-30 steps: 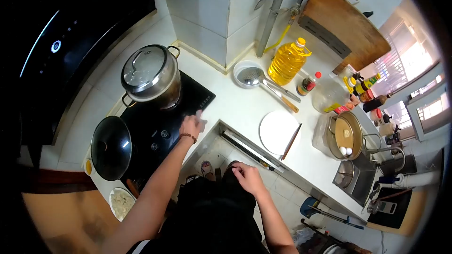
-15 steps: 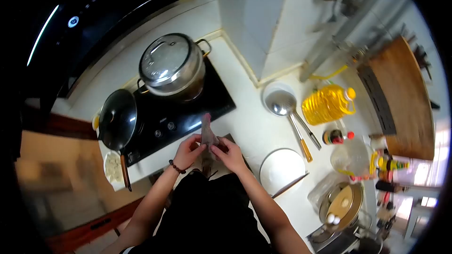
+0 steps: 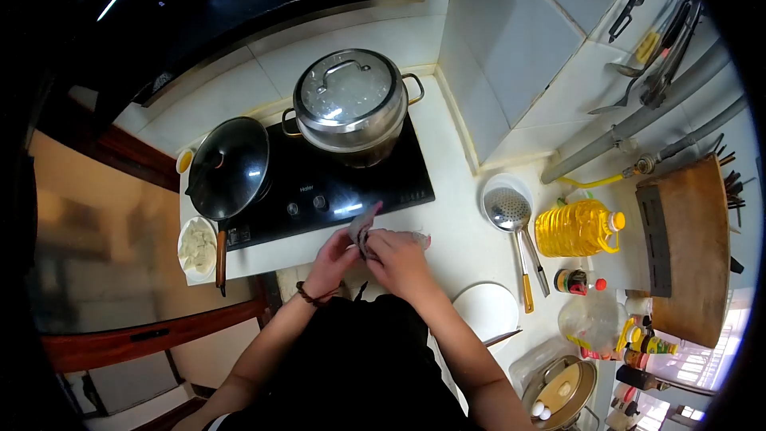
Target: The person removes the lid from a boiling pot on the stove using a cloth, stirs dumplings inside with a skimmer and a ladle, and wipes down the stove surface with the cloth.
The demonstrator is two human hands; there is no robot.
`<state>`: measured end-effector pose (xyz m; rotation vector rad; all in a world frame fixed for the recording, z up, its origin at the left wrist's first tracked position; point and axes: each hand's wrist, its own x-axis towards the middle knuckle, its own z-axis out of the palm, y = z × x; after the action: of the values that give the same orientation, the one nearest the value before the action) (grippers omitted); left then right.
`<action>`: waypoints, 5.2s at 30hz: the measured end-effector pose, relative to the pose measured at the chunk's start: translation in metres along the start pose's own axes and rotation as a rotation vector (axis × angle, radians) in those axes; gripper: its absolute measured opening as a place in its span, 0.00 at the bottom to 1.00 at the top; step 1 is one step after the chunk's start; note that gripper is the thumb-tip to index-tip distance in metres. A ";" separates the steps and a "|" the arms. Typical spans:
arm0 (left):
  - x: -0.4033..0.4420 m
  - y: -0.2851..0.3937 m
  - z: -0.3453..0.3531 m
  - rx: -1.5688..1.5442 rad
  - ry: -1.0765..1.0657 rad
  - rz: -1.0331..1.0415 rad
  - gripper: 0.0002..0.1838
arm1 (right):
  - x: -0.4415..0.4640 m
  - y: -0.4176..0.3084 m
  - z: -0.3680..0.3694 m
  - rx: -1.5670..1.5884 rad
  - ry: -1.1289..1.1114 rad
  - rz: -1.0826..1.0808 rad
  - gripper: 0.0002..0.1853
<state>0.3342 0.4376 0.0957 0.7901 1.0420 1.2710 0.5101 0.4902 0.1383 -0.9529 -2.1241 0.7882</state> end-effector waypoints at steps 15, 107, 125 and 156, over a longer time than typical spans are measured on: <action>-0.002 0.062 -0.068 0.175 -0.133 0.068 0.11 | -0.046 0.044 0.075 0.740 -0.323 0.712 0.28; 0.310 0.228 -0.020 1.683 -0.147 0.437 0.17 | -0.110 0.022 -0.021 0.952 0.759 0.711 0.11; 0.151 0.264 0.035 1.224 -0.206 0.538 0.13 | -0.173 -0.043 -0.019 0.832 0.819 0.773 0.11; 0.114 -0.050 0.080 1.353 -0.243 0.430 0.13 | -0.343 0.058 -0.096 0.762 0.697 1.035 0.12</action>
<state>0.4248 0.5482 0.0586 2.2121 1.5336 0.6090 0.7806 0.2720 0.0411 -1.5428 -0.5379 1.3353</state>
